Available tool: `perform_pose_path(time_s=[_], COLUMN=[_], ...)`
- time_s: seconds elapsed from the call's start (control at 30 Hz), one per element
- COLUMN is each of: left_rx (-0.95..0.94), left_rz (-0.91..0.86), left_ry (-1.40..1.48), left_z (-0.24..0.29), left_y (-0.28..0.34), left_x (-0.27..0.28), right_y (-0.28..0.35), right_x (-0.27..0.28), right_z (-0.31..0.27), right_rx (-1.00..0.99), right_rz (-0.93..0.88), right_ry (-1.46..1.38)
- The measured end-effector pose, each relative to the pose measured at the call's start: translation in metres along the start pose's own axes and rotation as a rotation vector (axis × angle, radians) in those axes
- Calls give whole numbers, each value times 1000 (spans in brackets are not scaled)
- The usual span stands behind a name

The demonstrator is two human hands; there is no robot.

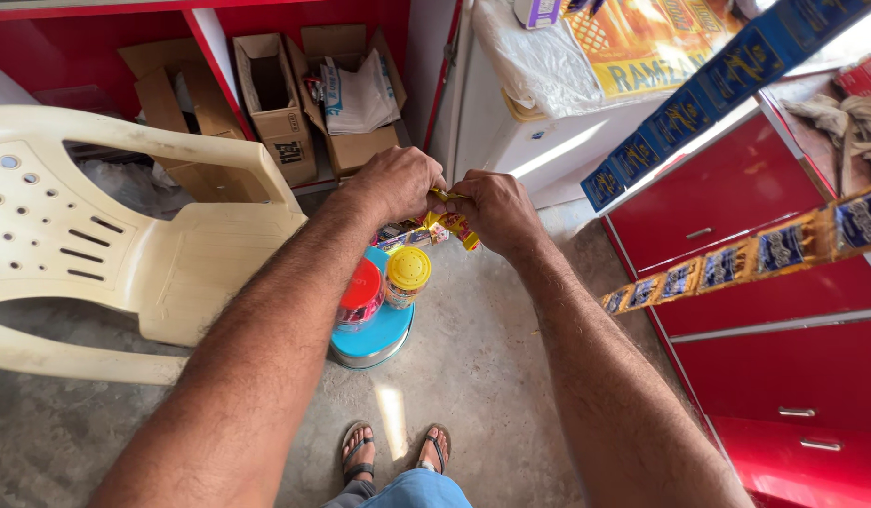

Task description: The person wipes various containers and surfaces in a small store, using a cloth to clean jars, boxes, and counter areas before handling currency and organizing items.

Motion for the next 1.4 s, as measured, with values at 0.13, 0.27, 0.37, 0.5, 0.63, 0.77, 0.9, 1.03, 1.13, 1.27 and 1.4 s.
perform_pose_path(time_s=[0.13, 0.27, 0.37, 0.5, 0.63, 0.77, 0.9, 1.03, 1.13, 1.27, 1.4], left_rx=[-9, 10, -7, -21, -20, -48, -78, -37, -34, -20, -12], left_rz=[-108, -201, -183, -144, -150, -102, 140, 42, -49, -156, -90], left_ry=[-8, -164, -306, -461, -408, -307, 2, -80, -206, -258, -311], left_z=[12, 25, 34, 42, 39, 31, 15, 11, 21, 27, 25], left_y=[2, -6, -13, -16, -17, -12, -1, -4, -11, -19, -27], left_x=[-9, -9, -3, -4, -4, 1, 26, 21, 13, 2, 1], right_y=[6, 9, 9, 8, 8, 10, 9, 0, -4, -4, -5], right_x=[-6, 0, 7, 10, 13, 14, 34, 27, 12, 12, 13], right_z=[6, 3, -6, 3, -3, 4, 9, 6, 10, 11, 13], right_rx=[-74, -99, -38, -134, -23, -51, -37, -74, -185, -225, -209], right_rz=[-142, -179, -146, -166, -125, -76, 99, -51, -208, -143, -100], right_ry=[62, 197, 231, 218, 232, 141, -122, -22, 28, 69, 145])
Point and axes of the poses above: each hand's wrist, its own y-axis away from the middle knuckle, its own x-axis out of the back of the hand, z = x × y, the point moved 9 cm from there along -y, towards the middle knuckle, and after that the axes turned 11 degrees about -z, right-handed, at the moved point
